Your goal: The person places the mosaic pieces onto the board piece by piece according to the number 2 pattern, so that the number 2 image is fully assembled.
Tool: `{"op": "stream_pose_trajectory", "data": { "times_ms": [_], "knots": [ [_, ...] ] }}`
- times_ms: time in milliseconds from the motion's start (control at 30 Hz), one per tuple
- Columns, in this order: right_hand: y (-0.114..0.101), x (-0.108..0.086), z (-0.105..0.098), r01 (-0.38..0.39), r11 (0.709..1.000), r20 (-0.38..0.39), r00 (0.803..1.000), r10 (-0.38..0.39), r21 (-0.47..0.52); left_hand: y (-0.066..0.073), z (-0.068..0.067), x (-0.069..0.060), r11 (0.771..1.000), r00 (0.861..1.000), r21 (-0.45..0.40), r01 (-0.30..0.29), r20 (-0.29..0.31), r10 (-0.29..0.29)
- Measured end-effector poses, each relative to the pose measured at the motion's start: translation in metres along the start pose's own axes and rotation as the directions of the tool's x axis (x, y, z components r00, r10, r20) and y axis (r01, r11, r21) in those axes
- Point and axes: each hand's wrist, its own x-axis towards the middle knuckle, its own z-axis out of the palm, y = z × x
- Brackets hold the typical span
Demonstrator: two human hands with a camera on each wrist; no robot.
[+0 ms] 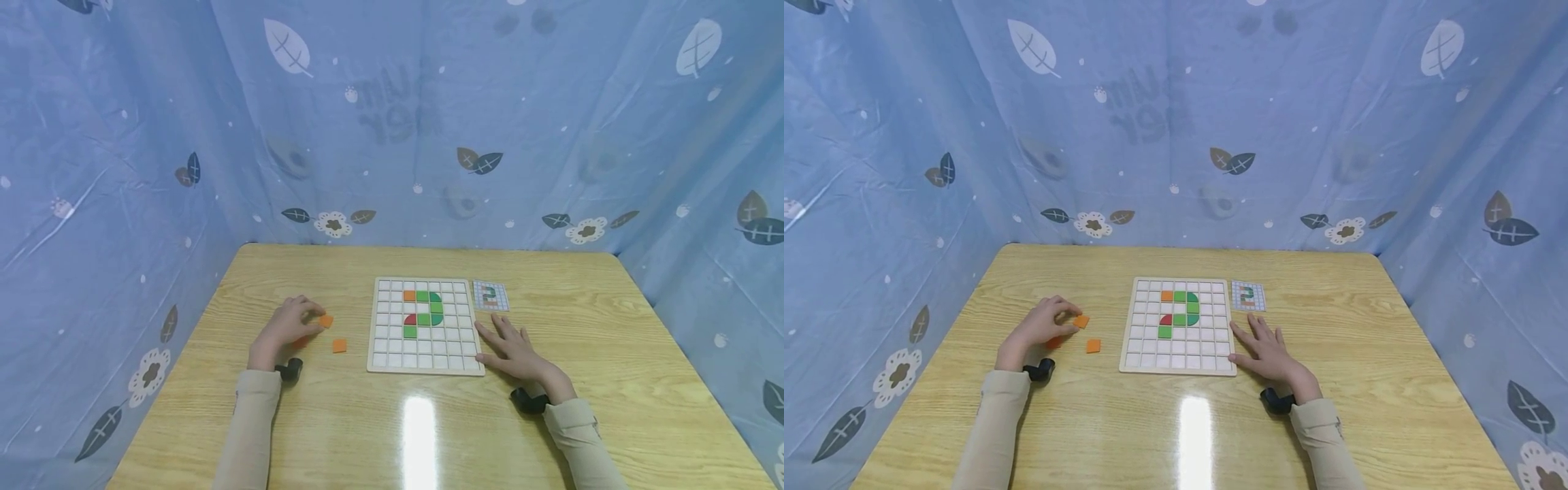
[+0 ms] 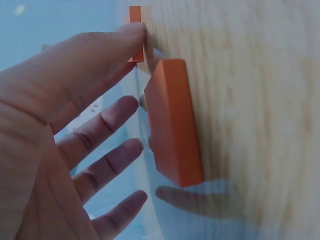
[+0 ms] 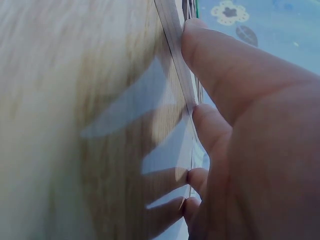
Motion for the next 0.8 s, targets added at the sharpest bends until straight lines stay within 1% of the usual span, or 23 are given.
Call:
{"op": "stream_pose_trajectory", "data": {
  "times_ms": [233, 467, 700, 800],
  "knots": [
    [-0.0003, -0.0015, 0.0003, -0.002, 1.000, -0.007, 1.000, 0.002, 0.001, -0.0004, 0.0006, 0.0001, 1.000, 1.000, -0.005, 0.019, -0.005, -0.019],
    [-0.0020, -0.0011, -0.0004, -0.002, 1.000, -0.006, 1.000, 0.002, 0.005, 0.0001, -0.0002, 0.0002, 1.000, 0.999, 0.029, 0.010, -0.031, -0.009],
    [-0.0014, -0.0005, -0.0003, 0.002, 1.000, 0.000, 1.000, -0.002, 0.006, 0.0033, -0.0006, 0.0017, 0.999, 0.999, 0.030, 0.018, -0.043, -0.017],
    [-0.0010, -0.0005, 0.0001, 0.004, 1.000, -0.002, 1.000, -0.004, 0.008, 0.0058, -0.0008, 0.0026, 0.999, 0.999, 0.032, 0.011, -0.045, -0.010]
  ]
}}
